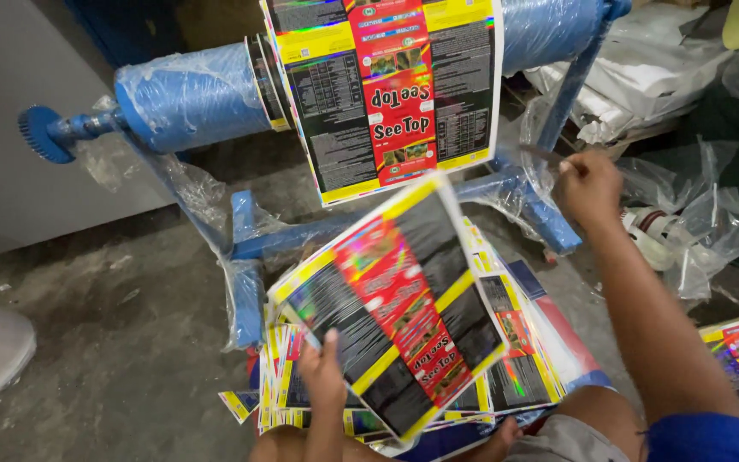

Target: Manually separating printed labels from a roll using a small cutter.

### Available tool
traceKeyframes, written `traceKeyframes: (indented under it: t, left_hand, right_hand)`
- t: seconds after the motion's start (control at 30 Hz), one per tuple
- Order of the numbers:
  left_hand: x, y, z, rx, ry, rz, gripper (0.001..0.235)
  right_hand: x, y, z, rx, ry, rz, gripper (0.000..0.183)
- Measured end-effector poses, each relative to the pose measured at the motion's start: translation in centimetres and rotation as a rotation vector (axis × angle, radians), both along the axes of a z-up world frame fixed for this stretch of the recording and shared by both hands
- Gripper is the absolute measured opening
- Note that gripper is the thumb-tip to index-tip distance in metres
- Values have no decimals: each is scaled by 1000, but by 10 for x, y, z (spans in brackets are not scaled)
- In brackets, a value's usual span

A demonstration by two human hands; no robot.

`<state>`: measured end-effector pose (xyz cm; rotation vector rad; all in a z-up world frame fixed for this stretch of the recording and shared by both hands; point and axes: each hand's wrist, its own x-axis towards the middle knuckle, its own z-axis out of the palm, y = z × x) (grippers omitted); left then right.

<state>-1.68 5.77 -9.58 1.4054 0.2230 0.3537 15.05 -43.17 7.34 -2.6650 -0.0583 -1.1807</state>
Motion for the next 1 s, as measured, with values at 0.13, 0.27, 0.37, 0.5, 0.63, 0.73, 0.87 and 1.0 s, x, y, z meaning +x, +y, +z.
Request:
traceKeyframes:
  t: [0.13,0.27,0.37,0.5,0.63,0.73,0.87,1.0]
  left_hand:
    - [-9,8,-66,-576,-49,243,28]
    - [-22,8,-179,-679,297,554,33]
    - [3,-2,-207,-609,400,605,36]
    - [4,-5,-265,-527,553,640,39]
    - [-30,10,-309,-648,959,-4,60]
    - [-49,9,-306,-237,978,-75,55]
    - [106,-9,-152,391,990,-166,54]
    - [186,12,33,-327,78,-102,48]
  right_hand:
    - [63,3,-36,1541,170,742,4]
    - [111,41,-48,1504,229,1058,9]
    - [127,61,-50,1470,285,949,7]
    - [113,54,-51,1481,238,1127,8]
    - [90,51,-37,1602,243,1143,6]
    - [88,46,-40,1559,210,1188,5]
    - [80,52,-52,1538,148,1241,4]
    - [75,45,-84,1572,141,1147,4]
